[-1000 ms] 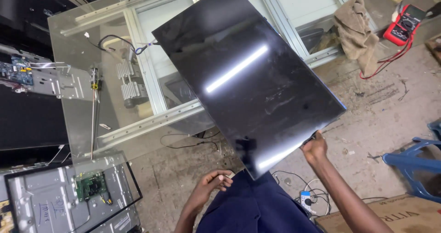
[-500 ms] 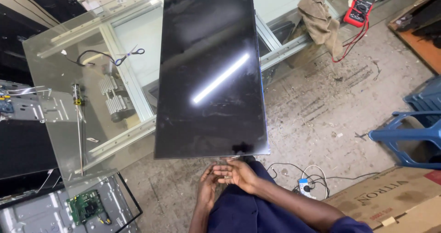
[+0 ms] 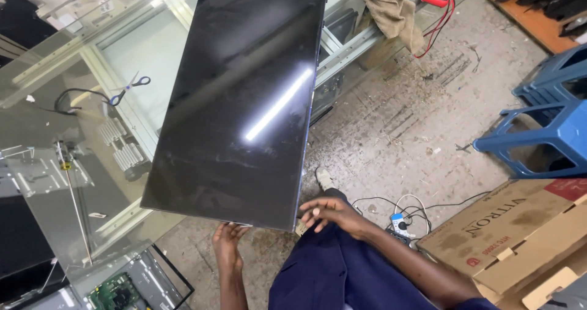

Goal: The person removes the back cover of a flat-screen television using a screwdriver. They unscrew fasteners, detach the plastic casing, and disconnect internal wiring. The person then flips the television over to access the front panel and removes screws from the bezel.

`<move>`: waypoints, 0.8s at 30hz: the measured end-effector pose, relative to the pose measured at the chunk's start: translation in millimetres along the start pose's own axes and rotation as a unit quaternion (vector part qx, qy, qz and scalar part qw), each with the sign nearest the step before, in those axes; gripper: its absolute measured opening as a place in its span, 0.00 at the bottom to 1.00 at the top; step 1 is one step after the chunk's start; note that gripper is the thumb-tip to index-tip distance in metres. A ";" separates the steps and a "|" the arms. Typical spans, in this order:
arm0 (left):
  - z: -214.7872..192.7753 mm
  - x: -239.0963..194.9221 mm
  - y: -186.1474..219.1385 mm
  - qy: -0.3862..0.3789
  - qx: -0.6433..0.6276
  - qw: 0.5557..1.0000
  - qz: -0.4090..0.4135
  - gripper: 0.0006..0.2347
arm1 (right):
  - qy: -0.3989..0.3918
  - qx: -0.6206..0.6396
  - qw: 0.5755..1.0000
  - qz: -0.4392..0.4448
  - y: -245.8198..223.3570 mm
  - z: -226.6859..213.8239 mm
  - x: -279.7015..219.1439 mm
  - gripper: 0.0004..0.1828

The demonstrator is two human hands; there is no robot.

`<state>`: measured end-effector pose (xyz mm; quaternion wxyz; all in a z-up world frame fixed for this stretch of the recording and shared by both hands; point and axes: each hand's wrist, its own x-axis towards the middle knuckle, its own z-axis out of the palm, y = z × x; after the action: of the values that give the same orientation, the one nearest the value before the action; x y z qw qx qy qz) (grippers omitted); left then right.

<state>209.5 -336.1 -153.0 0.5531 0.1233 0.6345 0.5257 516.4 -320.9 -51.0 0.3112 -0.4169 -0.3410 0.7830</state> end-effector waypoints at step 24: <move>179.6 -42.4 8.9 0.026 0.035 0.997 0.056 0.13 | 0.109 -0.067 0.990 -0.057 -99.1 -229.5 203.8 0.11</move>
<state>370.1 -268.3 -92.0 0.5014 0.1645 0.6586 0.5364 641.6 -43.7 -158.5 0.3615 -0.4998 -0.3802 0.6892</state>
